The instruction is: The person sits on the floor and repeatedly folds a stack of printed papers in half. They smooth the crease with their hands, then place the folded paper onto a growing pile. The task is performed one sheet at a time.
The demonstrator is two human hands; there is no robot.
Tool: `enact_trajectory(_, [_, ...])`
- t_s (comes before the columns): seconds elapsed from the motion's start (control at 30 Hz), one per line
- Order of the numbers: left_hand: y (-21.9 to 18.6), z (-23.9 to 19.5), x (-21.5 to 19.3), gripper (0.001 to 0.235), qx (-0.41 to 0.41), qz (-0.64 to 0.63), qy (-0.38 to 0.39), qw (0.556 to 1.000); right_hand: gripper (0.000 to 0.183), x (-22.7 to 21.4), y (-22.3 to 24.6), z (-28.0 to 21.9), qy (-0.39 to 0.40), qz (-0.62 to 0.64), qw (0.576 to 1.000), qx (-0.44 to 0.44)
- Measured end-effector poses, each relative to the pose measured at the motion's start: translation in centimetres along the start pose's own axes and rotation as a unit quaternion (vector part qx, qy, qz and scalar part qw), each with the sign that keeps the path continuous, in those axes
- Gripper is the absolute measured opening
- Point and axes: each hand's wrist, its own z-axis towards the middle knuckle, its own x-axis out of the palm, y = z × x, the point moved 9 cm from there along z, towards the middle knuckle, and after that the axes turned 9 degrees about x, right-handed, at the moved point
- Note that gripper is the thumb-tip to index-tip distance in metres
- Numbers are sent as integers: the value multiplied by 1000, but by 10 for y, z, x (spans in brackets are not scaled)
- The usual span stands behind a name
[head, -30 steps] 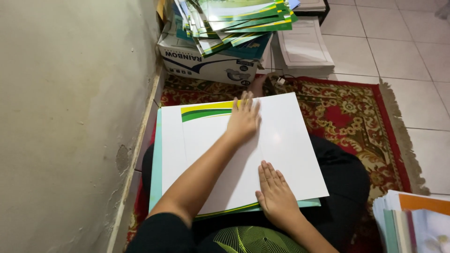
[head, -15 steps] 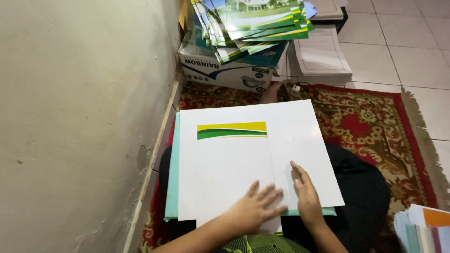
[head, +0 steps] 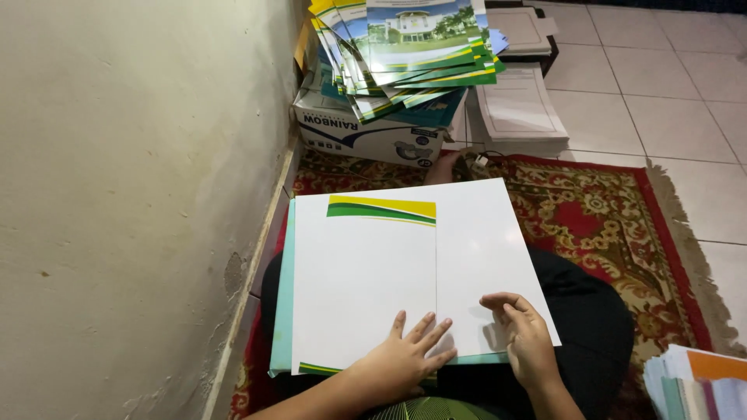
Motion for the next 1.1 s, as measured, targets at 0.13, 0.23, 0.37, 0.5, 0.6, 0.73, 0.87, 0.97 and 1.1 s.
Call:
enact_trajectory(0.13, [1, -18, -37, 58, 8, -116, -110, 987, 26, 2, -3, 0, -5, -2, 1000, 9])
enact_trajectory(0.23, [2, -39, -102, 50, 0, -184, -253, 950, 23, 10, -3, -8, -12, -67, 997, 27])
enact_trajectory(0.37, [-4, -87, -183, 48, 62, -244, -529, 810, 53, 47, -49, -11, 175, -333, 922, 91])
enact_trajectory(0.5, [7, -114, -165, 43, 38, -305, -744, 593, 62, 80, -25, -59, 169, -380, 892, 179])
enact_trajectory(0.6, [55, -117, -133, 51, -43, -490, -762, 422, 84, 95, -28, -56, 177, -166, 934, 262])
enact_trajectory(0.73, [100, -116, -50, 36, -313, -591, -632, 391, 49, 56, -36, -20, 90, 49, 981, 163])
enact_trajectory(0.87, [107, -126, -39, 45, -437, -555, -437, 557, 27, 20, -10, -3, 67, -201, 976, 42])
enact_trajectory(0.97, [110, -113, -5, 51, -476, -447, -237, 719, 15, 10, -19, 3, 43, -480, 876, -16])
enact_trajectory(1.1, [117, -107, -9, 31, -473, -423, -235, 736, 24, 8, -17, 7, 17, -531, 846, -37])
